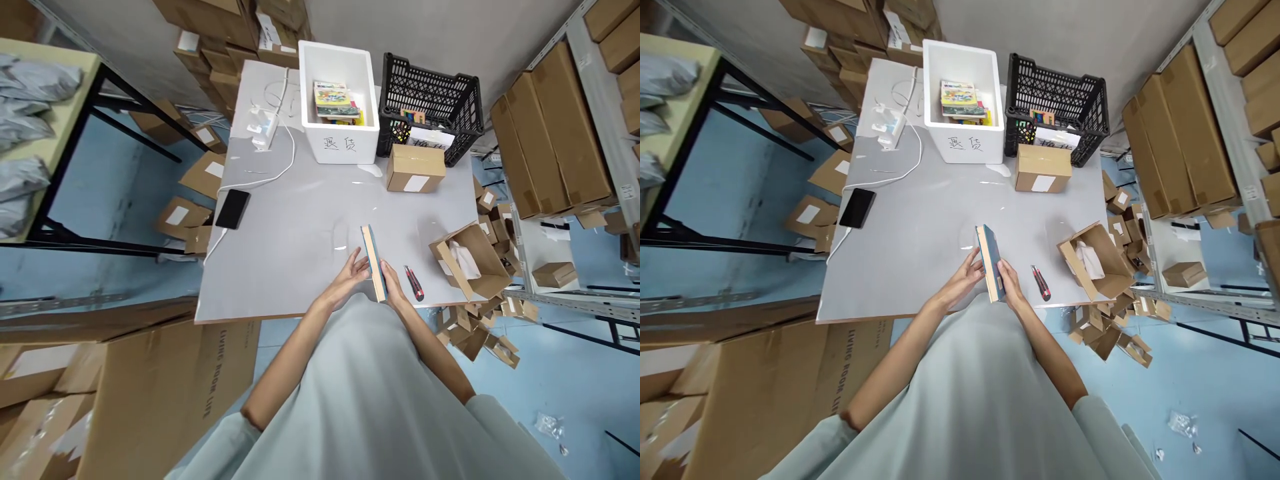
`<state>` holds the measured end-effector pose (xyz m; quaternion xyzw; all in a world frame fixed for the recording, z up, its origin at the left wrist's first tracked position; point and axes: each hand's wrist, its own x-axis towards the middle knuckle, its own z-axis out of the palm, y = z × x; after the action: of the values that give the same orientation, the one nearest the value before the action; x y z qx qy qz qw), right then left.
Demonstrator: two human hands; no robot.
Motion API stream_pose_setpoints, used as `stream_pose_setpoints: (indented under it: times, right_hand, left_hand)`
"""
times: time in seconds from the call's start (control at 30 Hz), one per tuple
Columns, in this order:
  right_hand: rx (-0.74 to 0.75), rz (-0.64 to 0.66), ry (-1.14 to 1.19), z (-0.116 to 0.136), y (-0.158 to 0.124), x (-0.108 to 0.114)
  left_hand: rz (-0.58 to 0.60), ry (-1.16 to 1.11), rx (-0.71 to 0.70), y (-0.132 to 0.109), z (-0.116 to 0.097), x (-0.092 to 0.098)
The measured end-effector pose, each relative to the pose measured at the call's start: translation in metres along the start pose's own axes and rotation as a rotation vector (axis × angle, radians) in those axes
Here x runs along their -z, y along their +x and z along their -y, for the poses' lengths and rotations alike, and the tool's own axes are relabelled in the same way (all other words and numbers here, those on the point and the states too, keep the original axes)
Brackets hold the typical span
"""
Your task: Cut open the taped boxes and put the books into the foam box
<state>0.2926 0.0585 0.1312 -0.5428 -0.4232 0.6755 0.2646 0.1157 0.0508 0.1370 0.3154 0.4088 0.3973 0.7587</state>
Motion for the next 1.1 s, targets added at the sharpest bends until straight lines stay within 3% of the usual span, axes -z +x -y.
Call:
stream_pose_setpoints:
  times: [0.1,0.23,0.47,0.8,0.93,1.1]
  right_hand:
    - [0.12,-0.088,0.057,0.005,-0.011,-0.006]
    - [0.155,0.0,0.059,0.01,-0.017,-0.005]
    - [0.091,0.16,0.065,0.015,-0.024,0.017]
    - [0.134,0.264,0.071,0.036,-0.029,0.005]
    - [0.159,0.19,0.02,0.039,-0.033,0.009]
    - [0.027,0.065,0.0,0.032,-0.038,0.018]
  left_hand:
    - [0.05,-0.071,-0.027,-0.001,-0.001,-0.007]
    - [0.01,-0.04,-0.071,-0.007,-0.005,-0.007]
    - [-0.096,0.091,-0.039,-0.012,0.004,0.016]
    - [-0.178,0.129,-0.013,-0.024,-0.002,0.028]
    - [-0.176,0.103,-0.022,-0.034,-0.015,0.038]
    - [-0.134,0.011,0.071,-0.051,-0.025,0.056]
